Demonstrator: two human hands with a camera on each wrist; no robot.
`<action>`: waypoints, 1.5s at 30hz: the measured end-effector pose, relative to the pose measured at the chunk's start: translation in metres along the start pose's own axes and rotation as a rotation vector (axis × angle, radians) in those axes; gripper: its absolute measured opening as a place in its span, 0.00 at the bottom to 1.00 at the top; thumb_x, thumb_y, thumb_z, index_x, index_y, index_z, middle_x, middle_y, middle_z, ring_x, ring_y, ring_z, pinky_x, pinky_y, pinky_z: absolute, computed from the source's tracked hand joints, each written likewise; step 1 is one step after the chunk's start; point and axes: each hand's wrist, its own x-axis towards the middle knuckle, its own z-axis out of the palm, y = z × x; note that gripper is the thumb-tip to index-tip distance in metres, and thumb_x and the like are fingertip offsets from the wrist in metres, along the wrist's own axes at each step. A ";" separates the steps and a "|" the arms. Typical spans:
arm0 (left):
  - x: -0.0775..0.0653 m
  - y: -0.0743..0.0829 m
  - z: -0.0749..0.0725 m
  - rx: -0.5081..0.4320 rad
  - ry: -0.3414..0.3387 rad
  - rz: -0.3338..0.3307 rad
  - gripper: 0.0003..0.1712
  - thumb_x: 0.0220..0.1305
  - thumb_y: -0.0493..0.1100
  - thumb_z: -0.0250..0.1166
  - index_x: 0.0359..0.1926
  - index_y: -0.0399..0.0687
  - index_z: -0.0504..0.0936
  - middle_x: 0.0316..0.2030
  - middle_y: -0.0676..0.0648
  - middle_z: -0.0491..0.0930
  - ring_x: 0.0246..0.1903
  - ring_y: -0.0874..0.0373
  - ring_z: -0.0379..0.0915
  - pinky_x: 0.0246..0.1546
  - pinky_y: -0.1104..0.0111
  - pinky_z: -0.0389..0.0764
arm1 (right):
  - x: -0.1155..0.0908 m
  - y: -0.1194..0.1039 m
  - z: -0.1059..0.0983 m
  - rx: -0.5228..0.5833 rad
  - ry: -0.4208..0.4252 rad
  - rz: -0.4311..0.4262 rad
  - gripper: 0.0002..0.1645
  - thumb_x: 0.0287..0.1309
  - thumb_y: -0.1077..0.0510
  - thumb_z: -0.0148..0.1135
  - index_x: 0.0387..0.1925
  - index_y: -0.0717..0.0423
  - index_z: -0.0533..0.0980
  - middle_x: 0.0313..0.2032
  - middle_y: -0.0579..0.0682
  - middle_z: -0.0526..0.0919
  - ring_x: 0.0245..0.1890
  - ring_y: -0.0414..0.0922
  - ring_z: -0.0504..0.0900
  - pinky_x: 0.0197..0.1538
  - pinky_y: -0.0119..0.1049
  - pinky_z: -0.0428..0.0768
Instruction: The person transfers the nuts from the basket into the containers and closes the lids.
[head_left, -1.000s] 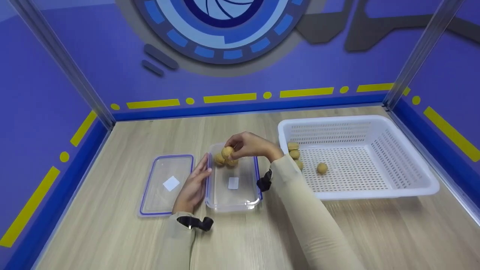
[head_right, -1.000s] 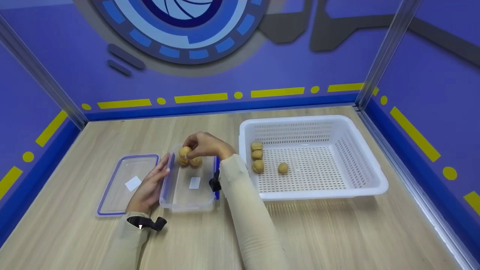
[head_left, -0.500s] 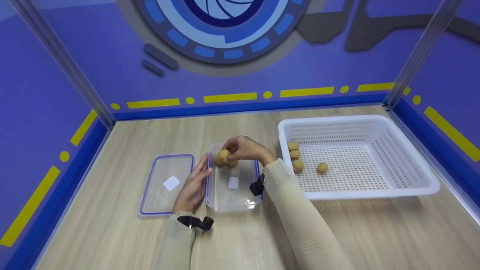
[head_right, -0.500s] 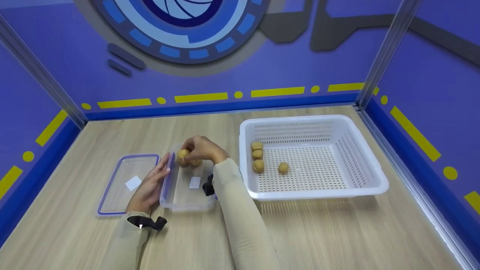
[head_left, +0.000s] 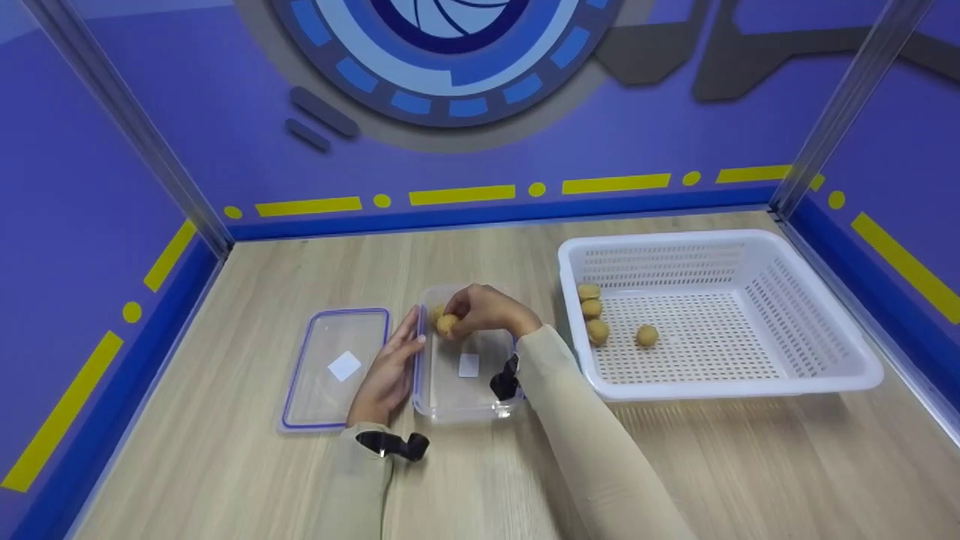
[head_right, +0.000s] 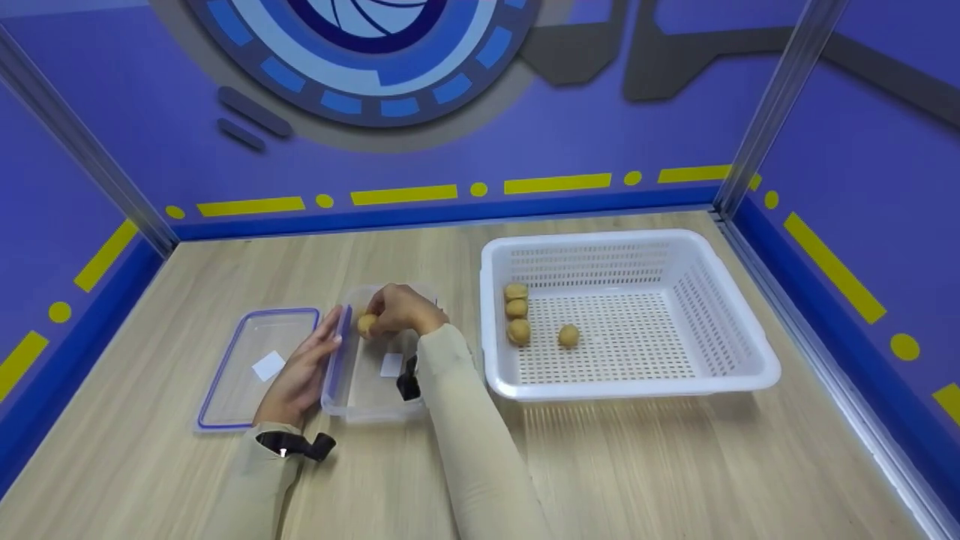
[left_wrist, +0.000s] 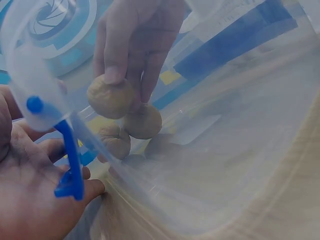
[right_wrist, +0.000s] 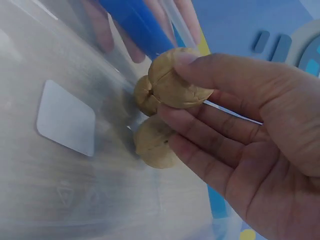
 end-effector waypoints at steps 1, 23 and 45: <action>0.000 0.000 0.000 0.000 0.004 -0.003 0.38 0.68 0.30 0.47 0.75 0.39 0.42 0.77 0.44 0.33 0.75 0.51 0.21 0.75 0.61 0.25 | 0.001 0.000 0.002 0.001 0.001 0.002 0.22 0.43 0.60 0.73 0.44 0.60 0.82 0.40 0.53 0.86 0.37 0.42 0.81 0.46 0.32 0.81; -0.001 0.000 0.001 0.011 -0.011 -0.011 0.38 0.69 0.32 0.48 0.75 0.41 0.42 0.77 0.45 0.33 0.75 0.54 0.22 0.75 0.62 0.26 | 0.004 0.006 0.015 -0.013 0.003 0.031 0.24 0.42 0.62 0.76 0.46 0.60 0.82 0.41 0.54 0.87 0.36 0.42 0.81 0.45 0.33 0.82; -0.001 0.002 0.001 0.016 0.004 -0.012 0.39 0.67 0.32 0.51 0.75 0.40 0.45 0.77 0.45 0.36 0.76 0.52 0.24 0.75 0.60 0.27 | 0.004 0.008 0.022 0.009 -0.009 0.027 0.23 0.44 0.61 0.75 0.46 0.60 0.82 0.40 0.54 0.88 0.34 0.40 0.83 0.43 0.30 0.82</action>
